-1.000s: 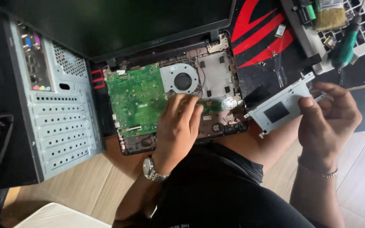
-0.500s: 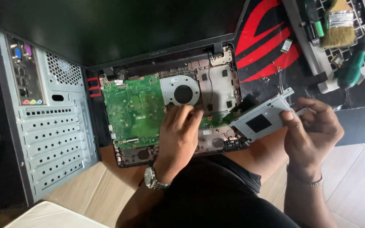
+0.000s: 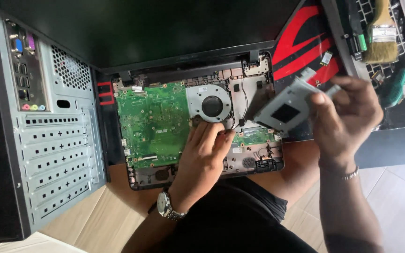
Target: Removing, cleaning with a brush, and installing a hard drive into a laptop chassis.
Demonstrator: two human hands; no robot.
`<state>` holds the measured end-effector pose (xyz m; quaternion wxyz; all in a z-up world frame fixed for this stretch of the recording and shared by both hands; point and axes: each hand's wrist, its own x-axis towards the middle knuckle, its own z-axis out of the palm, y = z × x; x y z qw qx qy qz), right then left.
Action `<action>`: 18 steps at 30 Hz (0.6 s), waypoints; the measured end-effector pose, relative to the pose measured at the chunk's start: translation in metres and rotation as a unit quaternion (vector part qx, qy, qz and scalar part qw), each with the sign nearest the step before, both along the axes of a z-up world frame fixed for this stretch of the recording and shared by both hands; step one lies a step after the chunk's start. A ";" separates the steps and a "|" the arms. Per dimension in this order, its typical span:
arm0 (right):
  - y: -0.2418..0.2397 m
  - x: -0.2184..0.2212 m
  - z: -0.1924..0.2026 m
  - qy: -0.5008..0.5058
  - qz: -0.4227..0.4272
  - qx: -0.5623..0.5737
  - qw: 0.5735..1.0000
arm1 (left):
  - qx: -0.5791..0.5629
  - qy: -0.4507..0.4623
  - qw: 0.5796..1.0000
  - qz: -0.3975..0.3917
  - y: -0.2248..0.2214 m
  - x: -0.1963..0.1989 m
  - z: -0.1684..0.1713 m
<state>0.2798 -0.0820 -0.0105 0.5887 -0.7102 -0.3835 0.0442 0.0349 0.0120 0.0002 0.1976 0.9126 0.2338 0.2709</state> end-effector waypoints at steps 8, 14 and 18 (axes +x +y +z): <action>0.061 0.018 -0.002 0.059 0.182 -0.036 0.981 | -0.001 -0.002 1.000 -0.021 0.002 -0.003 0.001; 0.075 0.017 -0.005 0.090 0.236 -0.088 0.964 | -0.015 -0.006 0.999 -0.036 0.004 -0.004 0.003; 0.071 0.012 0.004 0.099 0.245 -0.089 0.960 | -0.010 0.023 0.999 -0.042 0.005 -0.004 0.008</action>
